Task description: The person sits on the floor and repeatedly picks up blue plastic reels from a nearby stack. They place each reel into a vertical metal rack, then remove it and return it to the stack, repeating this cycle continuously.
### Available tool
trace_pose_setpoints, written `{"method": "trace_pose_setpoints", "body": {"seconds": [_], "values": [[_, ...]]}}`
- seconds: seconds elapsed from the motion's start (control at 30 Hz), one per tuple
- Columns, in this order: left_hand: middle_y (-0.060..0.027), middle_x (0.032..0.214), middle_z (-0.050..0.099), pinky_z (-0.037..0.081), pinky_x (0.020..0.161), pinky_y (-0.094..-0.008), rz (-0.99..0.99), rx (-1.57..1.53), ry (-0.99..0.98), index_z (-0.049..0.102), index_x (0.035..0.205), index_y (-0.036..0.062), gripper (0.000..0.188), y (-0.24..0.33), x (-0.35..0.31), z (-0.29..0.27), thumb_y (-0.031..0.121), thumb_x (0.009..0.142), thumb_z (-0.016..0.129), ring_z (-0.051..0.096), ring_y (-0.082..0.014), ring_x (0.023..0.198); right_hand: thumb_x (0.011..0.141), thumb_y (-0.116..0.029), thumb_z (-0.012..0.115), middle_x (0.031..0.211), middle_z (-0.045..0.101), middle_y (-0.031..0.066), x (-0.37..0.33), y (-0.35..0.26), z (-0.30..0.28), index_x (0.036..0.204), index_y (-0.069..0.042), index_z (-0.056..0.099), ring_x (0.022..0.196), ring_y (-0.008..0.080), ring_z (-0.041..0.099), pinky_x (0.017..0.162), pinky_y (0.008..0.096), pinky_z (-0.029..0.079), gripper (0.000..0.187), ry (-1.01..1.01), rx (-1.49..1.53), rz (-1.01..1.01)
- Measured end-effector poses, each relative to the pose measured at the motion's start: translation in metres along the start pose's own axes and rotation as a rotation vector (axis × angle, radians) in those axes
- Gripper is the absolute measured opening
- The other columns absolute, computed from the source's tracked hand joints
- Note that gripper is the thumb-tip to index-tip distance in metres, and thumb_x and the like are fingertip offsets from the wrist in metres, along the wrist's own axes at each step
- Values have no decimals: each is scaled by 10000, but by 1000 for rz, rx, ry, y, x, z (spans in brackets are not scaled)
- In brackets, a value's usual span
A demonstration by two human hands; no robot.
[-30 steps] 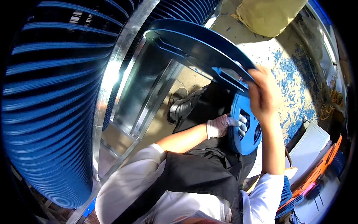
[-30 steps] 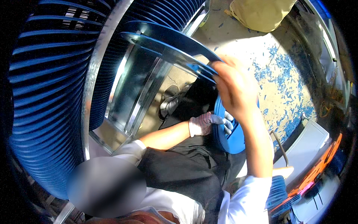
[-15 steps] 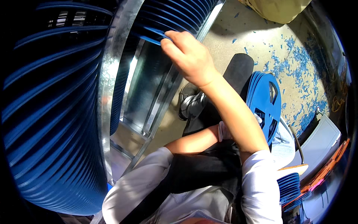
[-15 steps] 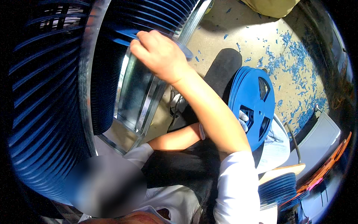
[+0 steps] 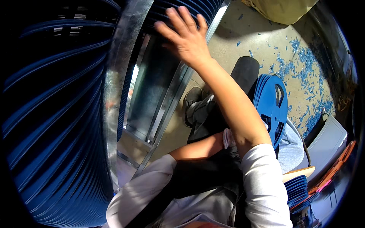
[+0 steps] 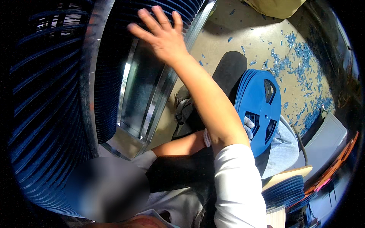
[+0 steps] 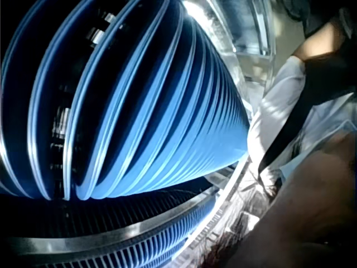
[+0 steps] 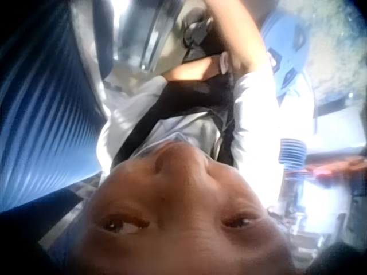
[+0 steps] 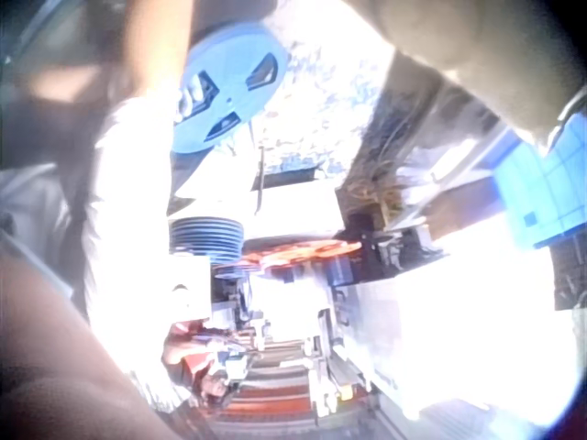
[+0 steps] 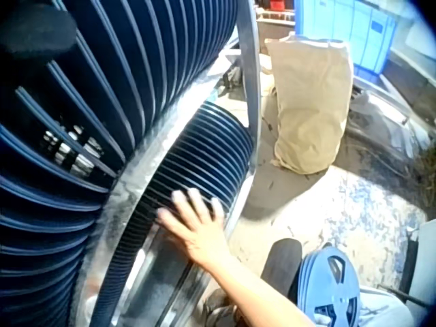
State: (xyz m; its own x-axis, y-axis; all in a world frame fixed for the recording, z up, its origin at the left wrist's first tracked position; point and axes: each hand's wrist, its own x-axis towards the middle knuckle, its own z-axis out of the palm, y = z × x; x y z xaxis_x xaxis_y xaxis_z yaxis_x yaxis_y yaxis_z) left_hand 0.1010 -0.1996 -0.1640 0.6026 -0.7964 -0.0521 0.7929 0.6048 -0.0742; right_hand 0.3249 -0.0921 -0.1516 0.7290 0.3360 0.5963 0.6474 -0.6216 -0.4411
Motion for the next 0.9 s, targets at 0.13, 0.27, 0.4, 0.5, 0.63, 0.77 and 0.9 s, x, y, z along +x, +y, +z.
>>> {"method": "trace_pose_setpoints", "body": {"seconds": [0.13, 0.27, 0.4, 0.5, 0.63, 0.77, 0.9], "values": [[-113, 1054, 630, 488, 879, -331, 9, -8, -9, 517, 1173, 17, 321, -2, 5, -1, 213, 922, 553, 610, -198, 956, 632, -306, 827, 1544, 170, 124, -35, 8, -12, 1466, -242, 265, 1425, 309, 162, 1068, 560, 140, 1008, 4, 92, 235], [-108, 1074, 625, 484, 890, -317, 9, 4, 10, 509, 1196, 15, 328, -4, 5, 0, 221, 942, 532, 603, -185, 973, 658, -262, 811, 1537, 181, 133, -51, 9, -11, 1458, -230, 259, 1421, 312, 168, 1072, 544, 152, 972, 24, 70, 225], [-104, 1115, 607, 472, 909, -324, 14, -49, -70, 492, 1221, 23, 330, -4, 6, -6, 200, 945, 528, 585, -183, 1013, 699, -198, 750, 1470, 354, 47, -26, -7, -21, 1167, -206, 525, 1381, 263, 273, 1065, 512, 183, 519, 66, 84, 64], [-104, 1110, 609, 471, 909, -329, 1, -42, -69, 497, 1215, 24, 328, -5, 6, -6, 197, 939, 534, 586, -187, 1011, 760, -205, 682, 1429, 417, 8, -11, -10, -22, 923, -174, 584, 1366, 219, 299, 1057, 508, 192, 193, 25, 36, -26], [-104, 1103, 612, 470, 909, -335, 2, -34, -47, 502, 1208, 25, 325, -6, 1, -4, 193, 932, 542, 587, -192, 1008, 735, -202, 715, 1443, 403, -5, 4, -13, -13, 843, -166, 624, 1382, 226, 279, 1071, 500, 178, 146, 27, -7, -16], [-104, 1096, 614, 470, 909, -341, -2, -33, -26, 508, 1200, 26, 323, -7, 0, -5, 189, 925, 550, 589, -197, 1005, 789, -163, 625, 1461, 381, -16, 2, -8, -1, 809, -177, 683, 1397, 216, 248, 1096, 520, 136, 62, 53, -66, 23], [-104, 1090, 617, 469, 909, -348, 5, -26, -12, 514, 1192, 27, 320, -6, 1, -6, 185, 917, 557, 590, -201, 1002, 776, -194, 675, 1489, 345, 9, -24, -7, 5, 907, -161, 618, 1397, 267, 251, 1084, 508, 145, 147, 67, -119, 78]]}}
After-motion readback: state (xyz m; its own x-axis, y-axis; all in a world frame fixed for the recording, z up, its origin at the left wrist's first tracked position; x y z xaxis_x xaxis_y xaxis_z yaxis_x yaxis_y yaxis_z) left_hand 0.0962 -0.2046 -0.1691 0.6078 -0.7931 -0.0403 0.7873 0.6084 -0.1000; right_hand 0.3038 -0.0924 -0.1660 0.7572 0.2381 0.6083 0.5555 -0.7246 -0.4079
